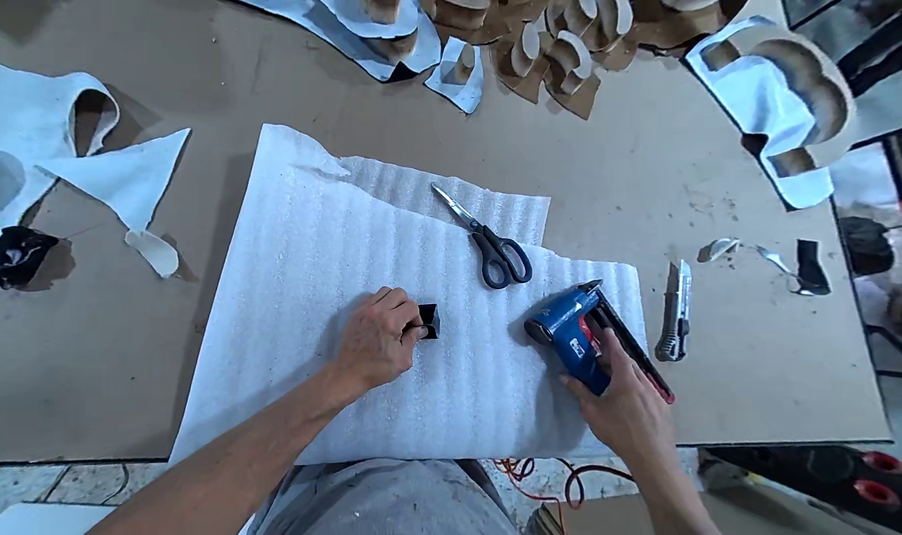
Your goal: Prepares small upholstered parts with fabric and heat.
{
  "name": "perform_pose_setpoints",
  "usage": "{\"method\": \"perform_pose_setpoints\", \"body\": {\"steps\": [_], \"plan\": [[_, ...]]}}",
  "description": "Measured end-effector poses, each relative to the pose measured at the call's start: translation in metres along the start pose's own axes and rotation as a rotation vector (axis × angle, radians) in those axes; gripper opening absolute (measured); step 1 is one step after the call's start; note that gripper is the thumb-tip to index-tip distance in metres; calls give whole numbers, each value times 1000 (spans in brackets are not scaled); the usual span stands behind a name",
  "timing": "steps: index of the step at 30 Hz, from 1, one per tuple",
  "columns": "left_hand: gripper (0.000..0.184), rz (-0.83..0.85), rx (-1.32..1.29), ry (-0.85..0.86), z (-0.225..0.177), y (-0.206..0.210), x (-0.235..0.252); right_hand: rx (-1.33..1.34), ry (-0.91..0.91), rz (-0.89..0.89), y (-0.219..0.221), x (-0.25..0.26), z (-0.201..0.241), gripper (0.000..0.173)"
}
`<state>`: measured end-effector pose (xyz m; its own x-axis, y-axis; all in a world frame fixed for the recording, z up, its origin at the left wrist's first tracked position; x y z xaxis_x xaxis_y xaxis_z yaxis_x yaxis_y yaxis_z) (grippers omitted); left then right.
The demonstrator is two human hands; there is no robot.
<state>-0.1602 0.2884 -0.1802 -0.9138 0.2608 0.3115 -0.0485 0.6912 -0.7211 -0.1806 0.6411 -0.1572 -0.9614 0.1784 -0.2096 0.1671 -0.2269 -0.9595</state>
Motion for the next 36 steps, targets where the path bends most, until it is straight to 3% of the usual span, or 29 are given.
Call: {"method": "perform_pose_setpoints", "body": {"steps": [3,5,7,12,16,24,36], "plan": [[28,83,-80,-75,5,-3,4,-50,87,166,-7,10,2,87],[36,175,-145,-124,11,-4,11,-98,86,154,-32,5,15,67],[25,270,-196,-155,20,-2,17,-125,-24,101,-62,-4,42,43],[18,266,-218,-80,24,-1,23,-74,-536,154,-78,-33,144,33],[20,255,-233,-56,27,2,23,-159,-697,273,-50,-27,191,27],[20,202,-229,-29,25,1,22,-165,-770,343,-29,-13,206,22],[21,161,-203,-32,25,3,19,-192,-702,409,-18,-9,207,15]]}}
Point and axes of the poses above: each hand's wrist, its own x-axis towards the middle knuckle, its own y-axis out of the palm, z = x × y, the point moved 8 cm from there along x, towards the middle knuckle, and after that the axes turned 13 degrees about y, right-handed, at the moved point
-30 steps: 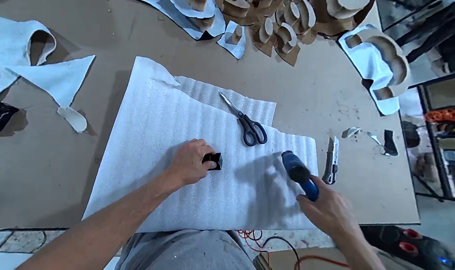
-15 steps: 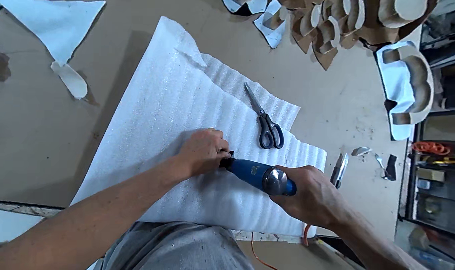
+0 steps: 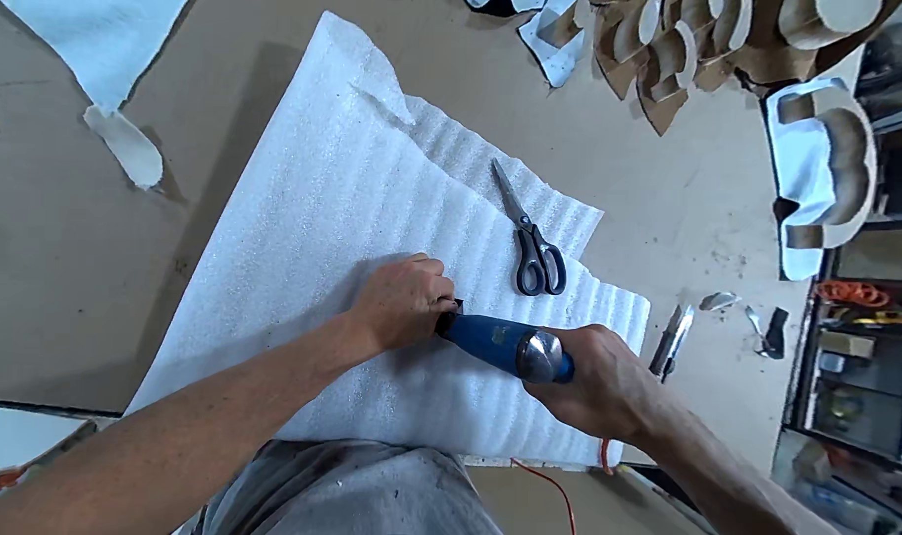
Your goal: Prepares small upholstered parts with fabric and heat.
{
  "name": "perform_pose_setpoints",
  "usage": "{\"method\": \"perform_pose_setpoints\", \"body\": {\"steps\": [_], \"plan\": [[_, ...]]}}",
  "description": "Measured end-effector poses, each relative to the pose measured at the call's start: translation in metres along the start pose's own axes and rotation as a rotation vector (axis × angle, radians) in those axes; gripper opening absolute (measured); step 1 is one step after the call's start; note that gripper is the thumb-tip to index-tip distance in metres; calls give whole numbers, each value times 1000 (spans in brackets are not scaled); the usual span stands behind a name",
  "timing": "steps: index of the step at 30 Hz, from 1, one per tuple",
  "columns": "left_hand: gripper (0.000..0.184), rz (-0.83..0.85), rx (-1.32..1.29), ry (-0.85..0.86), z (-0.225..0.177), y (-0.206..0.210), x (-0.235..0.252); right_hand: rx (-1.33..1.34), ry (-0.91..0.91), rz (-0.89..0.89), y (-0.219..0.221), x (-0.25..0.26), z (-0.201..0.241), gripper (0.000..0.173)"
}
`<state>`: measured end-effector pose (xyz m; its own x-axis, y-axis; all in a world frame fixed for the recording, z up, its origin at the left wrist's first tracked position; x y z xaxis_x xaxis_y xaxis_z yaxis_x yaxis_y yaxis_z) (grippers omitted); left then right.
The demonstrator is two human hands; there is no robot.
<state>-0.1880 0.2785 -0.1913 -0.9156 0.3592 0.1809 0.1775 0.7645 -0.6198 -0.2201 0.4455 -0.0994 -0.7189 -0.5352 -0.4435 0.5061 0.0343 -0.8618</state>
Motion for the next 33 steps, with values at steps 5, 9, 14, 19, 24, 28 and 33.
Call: {"method": "perform_pose_setpoints", "body": {"steps": [5,9,14,19,24,28,33], "plan": [[21,-18,19,16,-1,-4,1,122,156,-149,-25,-49,-50,38],[18,-41,45,7,-7,-8,-2,57,408,-411,-25,-103,-96,58],[19,-29,134,-99,-16,-9,-25,83,583,-534,33,-99,-142,73],[18,-52,258,-131,-36,-3,-39,206,540,-569,37,-91,-95,53],[19,-72,66,-425,-26,-8,-46,537,182,-358,98,-51,10,39],[25,-201,226,-104,-41,-22,-57,461,140,-504,110,-44,31,29],[28,-3,220,57,-47,11,-60,474,173,-405,113,-31,28,32]]}}
Point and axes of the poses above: each hand's wrist, its own x-axis towards the middle knuckle, its own y-axis out of the palm, z = x × y, the point moved 8 cm from there along x, towards the middle knuckle, and after that the axes turned 13 degrees about y, right-handed, at the moved point
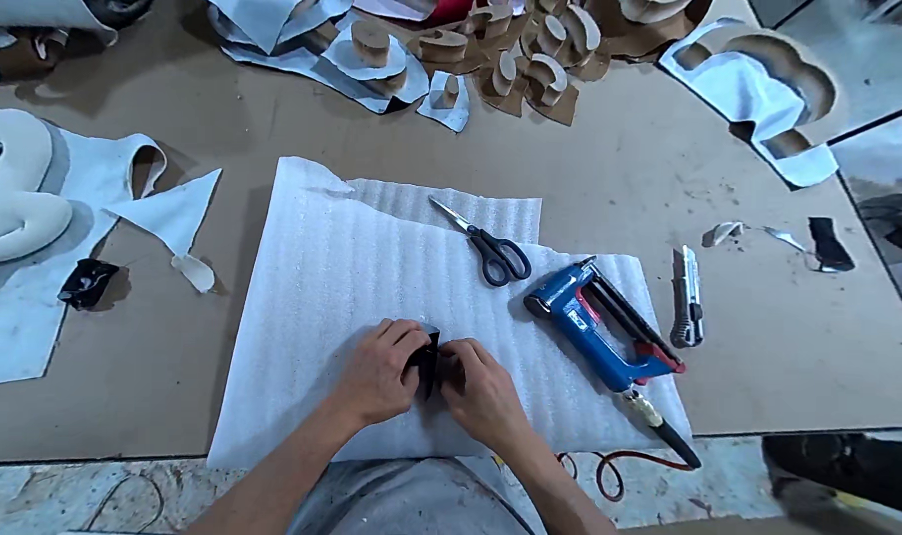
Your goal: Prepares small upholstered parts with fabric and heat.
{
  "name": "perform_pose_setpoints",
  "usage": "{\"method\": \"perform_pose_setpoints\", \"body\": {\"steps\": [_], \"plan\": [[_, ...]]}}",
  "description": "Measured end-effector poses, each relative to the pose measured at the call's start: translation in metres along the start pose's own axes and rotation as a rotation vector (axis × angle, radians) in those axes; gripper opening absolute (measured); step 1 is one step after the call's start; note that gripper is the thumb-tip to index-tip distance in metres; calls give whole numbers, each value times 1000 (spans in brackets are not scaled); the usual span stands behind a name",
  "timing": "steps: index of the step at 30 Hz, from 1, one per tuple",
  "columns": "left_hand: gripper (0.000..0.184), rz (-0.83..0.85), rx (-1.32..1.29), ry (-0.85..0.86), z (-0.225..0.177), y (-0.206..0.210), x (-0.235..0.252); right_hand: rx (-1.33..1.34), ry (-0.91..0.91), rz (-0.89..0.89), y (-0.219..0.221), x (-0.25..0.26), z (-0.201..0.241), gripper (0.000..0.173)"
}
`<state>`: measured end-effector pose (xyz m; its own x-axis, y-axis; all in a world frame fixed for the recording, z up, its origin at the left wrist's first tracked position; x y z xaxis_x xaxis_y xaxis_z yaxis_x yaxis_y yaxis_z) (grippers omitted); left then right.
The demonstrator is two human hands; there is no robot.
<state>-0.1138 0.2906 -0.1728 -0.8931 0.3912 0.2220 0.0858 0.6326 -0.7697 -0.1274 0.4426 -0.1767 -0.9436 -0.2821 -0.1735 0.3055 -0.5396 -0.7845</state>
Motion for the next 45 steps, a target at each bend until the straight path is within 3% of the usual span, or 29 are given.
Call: {"method": "perform_pose_setpoints", "body": {"steps": [2,6,8,11,13,15,18,21,25,27,29,32,35,39,45], "plan": [[17,-76,-142,-91,5,1,4,115,36,45,-1,7,-2,28],[10,-206,-838,-590,16,-7,0,643,137,226,-14,14,-1,36],[7,-189,-1027,-683,6,-14,-1,778,95,267,-22,11,9,39],[8,-165,-1108,-756,-12,-23,-1,911,35,280,-32,3,23,29],[13,-240,-1044,-690,-17,-32,-2,955,82,253,-38,0,26,24],[23,-347,-780,-479,-19,-50,-4,964,137,257,-42,-2,28,24],[27,-300,-576,-174,-35,-67,-1,992,152,276,-46,-3,31,24],[23,-232,-579,-157,-41,-68,3,984,148,312,-49,-3,32,25],[11,-178,-694,-305,-35,-66,6,907,124,374,-48,-1,31,22],[9,-178,-697,-371,-27,-62,8,796,3,326,-49,9,32,16],[6,-250,-579,-310,-18,-64,13,661,-224,205,-50,24,38,14],[9,-349,-107,81,-13,-64,25,448,-470,-8,-42,50,39,15],[13,-287,176,244,-3,-33,24,225,-561,-146,-21,63,24,13],[14,-220,200,213,-2,-10,16,103,-523,-124,-11,49,13,24],[12,-40,66,-110,1,-6,25,163,-394,-92,-12,43,7,14]]}}
Point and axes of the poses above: each hand's wrist, its own x-axis towards the middle knuckle, its own y-axis out of the palm, z = x × y, the point moved 8 cm from there along x, towards the middle knuckle, and after that the axes turned 13 degrees about y, right-handed, at the moved point
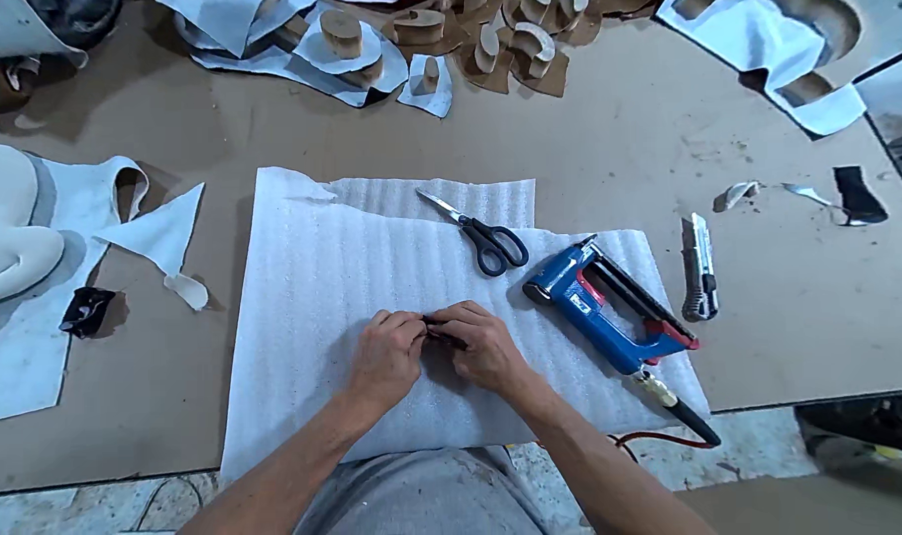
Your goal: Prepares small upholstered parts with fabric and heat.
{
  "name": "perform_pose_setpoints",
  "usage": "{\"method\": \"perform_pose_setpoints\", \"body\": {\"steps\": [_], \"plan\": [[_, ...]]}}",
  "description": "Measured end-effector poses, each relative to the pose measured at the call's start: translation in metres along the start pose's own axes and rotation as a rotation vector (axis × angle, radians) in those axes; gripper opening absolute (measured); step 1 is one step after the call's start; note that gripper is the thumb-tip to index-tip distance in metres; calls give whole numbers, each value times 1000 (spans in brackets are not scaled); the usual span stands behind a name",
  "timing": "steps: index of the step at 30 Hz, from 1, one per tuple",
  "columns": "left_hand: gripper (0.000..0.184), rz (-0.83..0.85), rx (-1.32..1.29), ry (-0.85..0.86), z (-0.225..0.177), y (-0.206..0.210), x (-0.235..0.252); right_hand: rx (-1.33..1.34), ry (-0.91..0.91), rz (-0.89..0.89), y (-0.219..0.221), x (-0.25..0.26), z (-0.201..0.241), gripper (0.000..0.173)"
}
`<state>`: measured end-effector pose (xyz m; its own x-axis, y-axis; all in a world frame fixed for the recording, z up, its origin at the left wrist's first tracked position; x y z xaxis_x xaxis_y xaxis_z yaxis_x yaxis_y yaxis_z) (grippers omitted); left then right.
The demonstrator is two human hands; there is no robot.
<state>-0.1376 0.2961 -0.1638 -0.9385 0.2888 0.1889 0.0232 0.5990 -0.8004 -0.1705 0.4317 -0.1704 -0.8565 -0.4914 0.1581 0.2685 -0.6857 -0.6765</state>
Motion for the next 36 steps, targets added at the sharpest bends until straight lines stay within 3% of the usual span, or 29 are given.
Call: {"method": "perform_pose_setpoints", "body": {"steps": [5,7,12,16,19,25,30,33,35,36], "plan": [[4,183,-176,-175,13,-2,15,87,477,244,3,24,-19,3],[1,181,-237,-234,21,-1,17,29,608,393,5,35,-23,11],[7,147,-350,-329,28,2,13,-67,724,491,5,41,-21,20],[5,70,-226,-197,15,2,6,-161,692,496,9,41,-13,12],[7,-10,-194,-115,16,2,3,-136,626,467,5,39,-12,6],[8,-82,-214,-135,20,6,-3,-117,601,327,4,33,-11,7],[4,-74,-203,-193,17,5,-1,-56,591,410,2,36,-12,5],[2,-58,-144,-240,13,3,-2,-128,529,128,-58,14,-5,22],[5,-52,-131,-267,14,3,-3,-385,642,-129,-120,-19,-18,35],[10,-34,-143,-281,14,3,-3,-478,745,-176,-143,-38,-35,49]]}}
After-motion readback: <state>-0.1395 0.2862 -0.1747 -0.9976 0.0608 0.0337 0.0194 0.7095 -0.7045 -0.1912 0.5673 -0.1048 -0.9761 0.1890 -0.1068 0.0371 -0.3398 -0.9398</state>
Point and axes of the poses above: each hand's wrist, its own x-axis towards the middle knuckle, its own y-axis out of the palm, z = x × y, the point moved 8 cm from there along x, towards the middle knuckle, and after that the axes turned 13 degrees about y, right-handed, at the moved point
